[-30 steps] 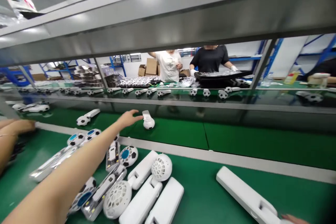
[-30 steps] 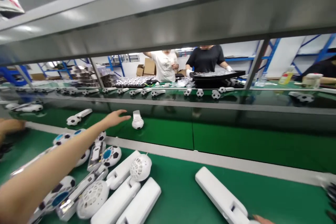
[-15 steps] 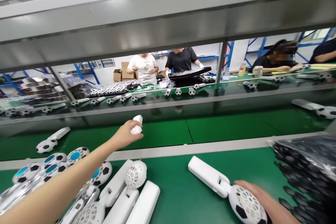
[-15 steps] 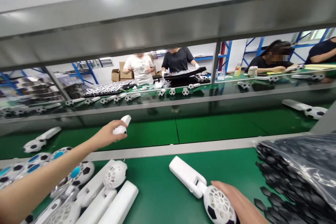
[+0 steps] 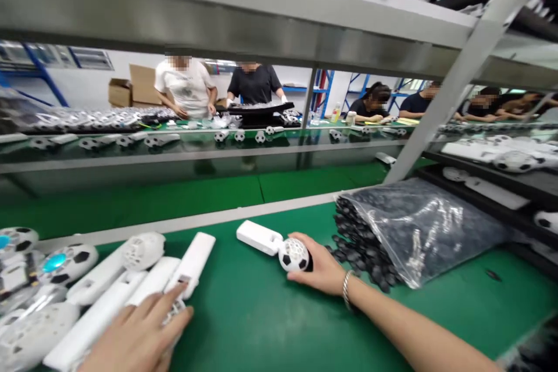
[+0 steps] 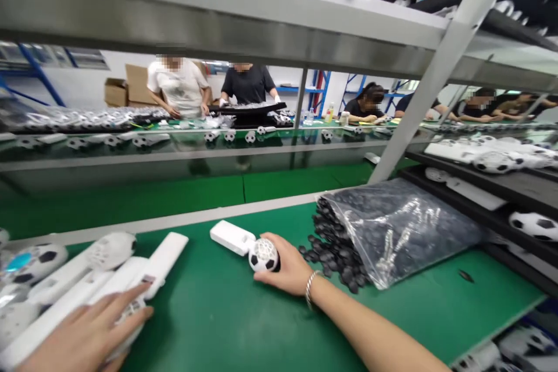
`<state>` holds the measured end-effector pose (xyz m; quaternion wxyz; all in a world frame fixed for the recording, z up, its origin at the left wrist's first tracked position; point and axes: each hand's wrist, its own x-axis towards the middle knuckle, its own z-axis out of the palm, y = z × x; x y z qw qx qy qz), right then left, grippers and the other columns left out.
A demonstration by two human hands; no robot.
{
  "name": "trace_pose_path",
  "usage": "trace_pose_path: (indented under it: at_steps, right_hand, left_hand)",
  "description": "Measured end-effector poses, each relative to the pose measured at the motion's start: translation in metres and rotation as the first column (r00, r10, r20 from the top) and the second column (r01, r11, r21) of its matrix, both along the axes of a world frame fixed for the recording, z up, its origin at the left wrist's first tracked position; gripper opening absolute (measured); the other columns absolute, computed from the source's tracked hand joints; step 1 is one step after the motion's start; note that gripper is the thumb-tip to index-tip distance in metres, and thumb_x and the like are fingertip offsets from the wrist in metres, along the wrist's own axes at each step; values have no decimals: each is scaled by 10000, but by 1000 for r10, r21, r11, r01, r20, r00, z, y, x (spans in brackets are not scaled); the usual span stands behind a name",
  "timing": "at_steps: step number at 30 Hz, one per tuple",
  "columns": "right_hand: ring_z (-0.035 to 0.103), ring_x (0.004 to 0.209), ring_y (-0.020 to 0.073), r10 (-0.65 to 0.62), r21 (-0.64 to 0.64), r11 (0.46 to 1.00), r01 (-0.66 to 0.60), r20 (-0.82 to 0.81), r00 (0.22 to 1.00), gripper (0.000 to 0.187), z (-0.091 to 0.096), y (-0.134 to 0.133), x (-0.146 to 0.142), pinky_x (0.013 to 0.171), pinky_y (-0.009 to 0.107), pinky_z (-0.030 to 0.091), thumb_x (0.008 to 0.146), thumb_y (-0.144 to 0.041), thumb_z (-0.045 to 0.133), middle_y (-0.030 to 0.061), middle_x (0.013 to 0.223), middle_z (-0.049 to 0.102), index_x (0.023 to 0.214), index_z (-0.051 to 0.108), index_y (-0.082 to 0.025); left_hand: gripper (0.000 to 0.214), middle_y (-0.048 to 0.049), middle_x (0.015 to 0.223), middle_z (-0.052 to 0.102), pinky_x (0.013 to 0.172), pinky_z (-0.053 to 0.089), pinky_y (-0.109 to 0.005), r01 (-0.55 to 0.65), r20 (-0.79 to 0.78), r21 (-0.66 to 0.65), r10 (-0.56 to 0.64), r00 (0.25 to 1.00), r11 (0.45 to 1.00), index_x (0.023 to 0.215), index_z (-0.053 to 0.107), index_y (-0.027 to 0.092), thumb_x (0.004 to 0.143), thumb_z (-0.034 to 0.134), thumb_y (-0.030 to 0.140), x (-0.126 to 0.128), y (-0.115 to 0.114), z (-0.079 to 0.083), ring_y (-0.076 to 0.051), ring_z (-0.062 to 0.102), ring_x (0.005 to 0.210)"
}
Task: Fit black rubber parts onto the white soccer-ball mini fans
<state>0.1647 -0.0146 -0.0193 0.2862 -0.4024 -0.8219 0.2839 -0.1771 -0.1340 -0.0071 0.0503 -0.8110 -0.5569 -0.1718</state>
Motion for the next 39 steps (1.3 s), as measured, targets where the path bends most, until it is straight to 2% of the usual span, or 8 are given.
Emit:
trace_pose_path:
  at_steps: [4, 11, 14, 18, 21, 26, 35, 39]
  right_hand:
    - [516, 1030, 199, 50, -110, 992, -55, -50, 997, 697, 3, 3, 6, 882, 326, 419, 636, -397, 696, 59, 1163, 515, 1222, 366, -215]
    - [428, 1119, 227, 175, 5, 985, -175, -33, 984, 761, 11, 9, 29, 870, 337, 419, 591, -434, 732, 90, 1216, 469, 1235, 400, -202]
    - [500, 1014, 194, -3, 25, 1000, 4, -50, 999, 545, 20, 22, 55, 705, 274, 470, 699, -388, 656, 83, 1126, 518, 1172, 464, -199]
    - [555, 827, 152, -362, 163, 918, 361, -21, 932, 215, 26, 42, 86, 754, 297, 455, 772, -278, 573, 53, 921, 575, 957, 571, -169]
    - [554, 762, 139, -431, 178, 890, 420, 25, 902, 122, 26, 47, 94, 760, 296, 448, 768, -245, 567, 32, 836, 572, 865, 587, -173]
    - [543, 692, 126, -341, 98, 939, 329, 152, 928, 49, 26, 40, 90, 667, 256, 445, 725, -223, 614, 9, 753, 561, 752, 607, -183]
    - [552, 733, 150, -165, 1, 984, 176, 359, 919, 120, 25, 26, 73, 691, 261, 431, 667, -219, 698, 21, 764, 574, 769, 641, -196]
    - [553, 735, 144, -163, -6, 984, 177, 360, 919, 115, 20, 26, 70, 698, 256, 425, 667, -181, 692, 17, 770, 573, 759, 623, -193]
  left_hand:
    - [364, -75, 1254, 489, 748, 393, -608, -65, -158, 83, 78, 984, 994, 975, 613, 333, 632, 496, 301, 42, 7, 16, -409, 480, 1039]
    - [814, -84, 1373, 317, 960, 311, -519, 144, 256, -211, -87, 963, 967, 1291, 319, 288, 596, 656, 546, 159, 72, 16, -336, 273, 1241]
    - [796, -92, 1330, 374, 952, 283, -540, 119, 307, -214, -49, 951, 969, 1248, 363, 279, 575, 660, 583, 185, 91, 2, -350, 253, 1238]
    - [552, -67, 1231, 473, 911, 320, -517, 88, 327, -147, -35, 944, 985, 1140, 425, 283, 677, 609, 522, 189, 100, -6, -322, 283, 1219]
    - [516, -65, 1218, 483, 949, 311, -502, 181, 350, -166, -113, 930, 970, 1137, 421, 274, 693, 622, 443, 179, 105, -2, -307, 250, 1249]
    - [531, -61, 1319, 377, 1027, 284, -449, 341, 459, -302, -178, 871, 891, 1175, 392, 272, 702, 625, 329, 169, 105, 5, -264, 161, 1307]
    - [434, -74, 1274, 409, 1042, 251, -481, 348, 559, -237, -166, 812, 907, 1110, 406, 254, 714, 581, 239, 185, 97, -3, -277, 157, 1309]
    - [485, -81, 1329, 259, 1005, 268, -541, 143, 553, -195, -12, 833, 970, 1105, 439, 277, 672, 650, 326, 190, 90, -10, -333, 189, 1271]
